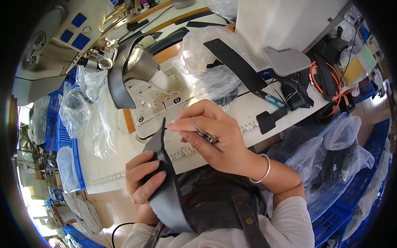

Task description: Preparing and sewing a leather shoe component using an industrial sewing machine.

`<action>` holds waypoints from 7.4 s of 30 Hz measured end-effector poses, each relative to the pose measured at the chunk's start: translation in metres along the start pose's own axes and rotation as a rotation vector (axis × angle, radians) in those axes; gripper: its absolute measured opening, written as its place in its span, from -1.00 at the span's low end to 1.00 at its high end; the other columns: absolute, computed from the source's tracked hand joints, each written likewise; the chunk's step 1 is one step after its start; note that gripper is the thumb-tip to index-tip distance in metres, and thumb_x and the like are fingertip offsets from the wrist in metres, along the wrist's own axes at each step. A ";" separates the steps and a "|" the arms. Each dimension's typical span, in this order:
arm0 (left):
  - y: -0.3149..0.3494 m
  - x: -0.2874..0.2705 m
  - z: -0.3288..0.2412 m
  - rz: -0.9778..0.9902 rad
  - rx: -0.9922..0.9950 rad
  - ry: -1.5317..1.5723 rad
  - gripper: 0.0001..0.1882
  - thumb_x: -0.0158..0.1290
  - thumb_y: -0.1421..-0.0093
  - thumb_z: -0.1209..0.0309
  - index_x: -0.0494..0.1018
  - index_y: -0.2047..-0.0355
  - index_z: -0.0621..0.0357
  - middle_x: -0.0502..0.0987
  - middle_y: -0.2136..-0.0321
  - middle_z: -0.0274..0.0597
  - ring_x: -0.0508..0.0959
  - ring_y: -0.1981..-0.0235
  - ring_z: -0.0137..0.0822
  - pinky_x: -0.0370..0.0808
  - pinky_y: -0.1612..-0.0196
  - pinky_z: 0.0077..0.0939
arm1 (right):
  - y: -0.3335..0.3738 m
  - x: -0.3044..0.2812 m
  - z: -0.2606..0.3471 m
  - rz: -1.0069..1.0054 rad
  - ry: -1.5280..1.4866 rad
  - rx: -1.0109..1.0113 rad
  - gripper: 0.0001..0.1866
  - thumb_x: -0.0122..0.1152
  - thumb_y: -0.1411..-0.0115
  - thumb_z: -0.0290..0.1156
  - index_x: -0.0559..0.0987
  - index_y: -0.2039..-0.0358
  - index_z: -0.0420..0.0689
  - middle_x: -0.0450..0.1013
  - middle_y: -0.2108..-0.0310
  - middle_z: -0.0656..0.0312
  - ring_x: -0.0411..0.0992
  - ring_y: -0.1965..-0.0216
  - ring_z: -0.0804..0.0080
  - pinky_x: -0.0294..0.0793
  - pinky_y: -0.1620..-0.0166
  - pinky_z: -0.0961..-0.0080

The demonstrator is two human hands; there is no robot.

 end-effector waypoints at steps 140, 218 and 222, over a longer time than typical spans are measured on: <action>0.070 0.022 0.030 0.136 -1.259 0.948 -0.50 -0.32 -0.23 0.02 0.34 0.18 0.23 0.45 0.42 -0.21 0.41 0.49 -0.50 0.32 0.46 -0.65 | 0.011 0.055 0.009 0.436 -0.096 0.315 -0.88 0.15 -0.02 -0.48 0.44 0.58 -0.22 0.44 0.68 0.26 0.38 0.67 0.64 0.25 0.63 0.73; 0.096 0.038 0.038 0.326 -0.735 0.011 -0.76 -0.07 -0.04 0.55 0.39 0.23 0.29 0.46 0.35 0.00 0.46 0.27 -0.02 0.35 0.15 -0.21 | 0.057 0.066 -0.034 0.350 0.313 0.116 -0.73 0.22 0.15 -0.47 0.31 0.51 -0.26 0.31 0.63 0.06 0.39 0.59 0.07 0.36 0.58 0.31; 0.084 0.037 0.032 0.323 -0.722 0.035 -0.79 -0.16 -0.15 0.52 0.38 0.22 0.30 0.45 0.35 0.00 0.46 0.26 -0.04 0.34 0.14 -0.24 | 0.056 0.067 -0.032 0.333 0.279 0.116 -0.73 0.22 0.15 -0.48 0.31 0.49 -0.26 0.31 0.63 0.06 0.39 0.58 0.07 0.36 0.56 0.30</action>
Point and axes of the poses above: each hand's wrist, its own y-axis away from the middle knuckle, its own x-axis out of the palm, z = x × y, the point moved 8 cm from there along -y, towards the middle knuckle
